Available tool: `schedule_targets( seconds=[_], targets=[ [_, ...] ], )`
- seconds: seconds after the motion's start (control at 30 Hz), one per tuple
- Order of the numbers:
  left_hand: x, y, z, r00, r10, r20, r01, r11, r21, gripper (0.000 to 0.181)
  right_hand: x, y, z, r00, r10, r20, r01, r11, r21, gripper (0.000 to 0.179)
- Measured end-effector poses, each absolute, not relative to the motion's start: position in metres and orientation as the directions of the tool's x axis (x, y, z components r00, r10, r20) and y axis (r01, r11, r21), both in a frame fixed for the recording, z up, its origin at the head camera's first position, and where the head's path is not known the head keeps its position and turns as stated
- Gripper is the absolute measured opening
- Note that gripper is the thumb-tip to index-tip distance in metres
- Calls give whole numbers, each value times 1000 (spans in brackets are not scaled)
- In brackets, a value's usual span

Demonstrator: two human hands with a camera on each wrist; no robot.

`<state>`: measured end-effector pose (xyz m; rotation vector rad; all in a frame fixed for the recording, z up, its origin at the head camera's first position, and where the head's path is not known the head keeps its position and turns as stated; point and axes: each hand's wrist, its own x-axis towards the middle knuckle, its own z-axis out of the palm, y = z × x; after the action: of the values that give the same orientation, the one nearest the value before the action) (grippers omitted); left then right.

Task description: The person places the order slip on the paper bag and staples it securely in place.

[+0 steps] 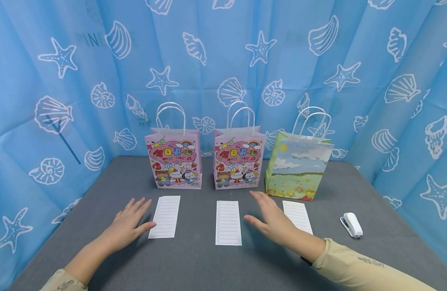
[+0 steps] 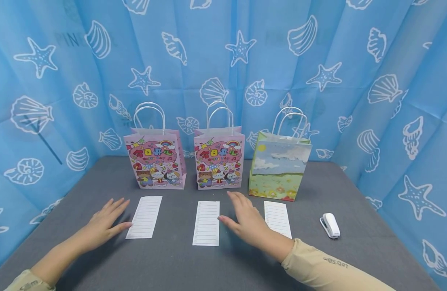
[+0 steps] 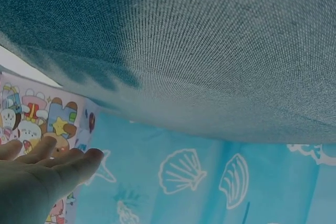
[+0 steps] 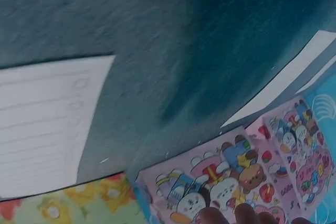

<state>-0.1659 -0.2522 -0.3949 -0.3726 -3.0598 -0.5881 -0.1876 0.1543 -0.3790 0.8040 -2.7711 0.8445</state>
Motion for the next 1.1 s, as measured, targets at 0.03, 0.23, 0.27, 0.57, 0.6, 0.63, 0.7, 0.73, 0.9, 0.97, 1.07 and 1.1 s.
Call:
schedule_targets(
  seconds=[0.03, 0.23, 0.27, 0.57, 0.6, 0.63, 0.7, 0.73, 0.9, 0.97, 1.07, 1.1],
  targets=[
    [-166, -252, -395, -972, 231, 47, 232, 902, 365, 74, -188, 153, -379, -847, -458, 270, -531, 698, -481, 67],
    [-168, -254, -394, -967, 246, 62, 252, 901, 353, 74, -188, 142, -380, -840, -483, 248, -540, 690, -482, 67],
    [-169, -254, -395, -966, 250, 65, 256, 900, 352, 73, -188, 140, -380, -841, -485, 241, -537, 689, -487, 68],
    [-172, -261, -397, -955, 288, 71, 294, 888, 353, 73, -192, 118, -376, -854, -502, 138, -466, 619, -632, 72],
    [-173, -262, -397, -953, 294, 71, 300, 887, 351, 73, -193, 116, -376, -854, -505, 130, -457, 605, -652, 73],
    [-174, -263, -398, -952, 299, 69, 304, 886, 351, 73, -193, 113, -376, -851, -510, 124, -451, 590, -670, 73],
    [-175, -264, -400, -951, 301, 66, 304, 885, 352, 74, -195, 109, -377, -849, -517, 113, -435, 560, -705, 73],
    [-176, -265, -400, -952, 301, 61, 303, 885, 353, 74, -195, 107, -377, -848, -519, 110, -428, 546, -721, 72],
    [-179, -269, -404, -953, 299, 46, 296, 891, 346, 76, -199, 98, -379, -839, -534, 102, -411, 500, -763, 68],
    [-180, -271, -406, -953, 298, 47, 296, 894, 337, 76, -201, 94, -381, -838, -537, 101, -407, 490, -771, 67],
    [-182, -272, -407, -954, 298, 43, 295, 899, 323, 76, -205, 89, -384, -835, -542, 98, -398, 472, -786, 67],
    [-182, -272, -407, -953, 299, 41, 296, 899, 322, 76, -207, 87, -385, -835, -541, 96, -393, 466, -793, 67]
  ],
)
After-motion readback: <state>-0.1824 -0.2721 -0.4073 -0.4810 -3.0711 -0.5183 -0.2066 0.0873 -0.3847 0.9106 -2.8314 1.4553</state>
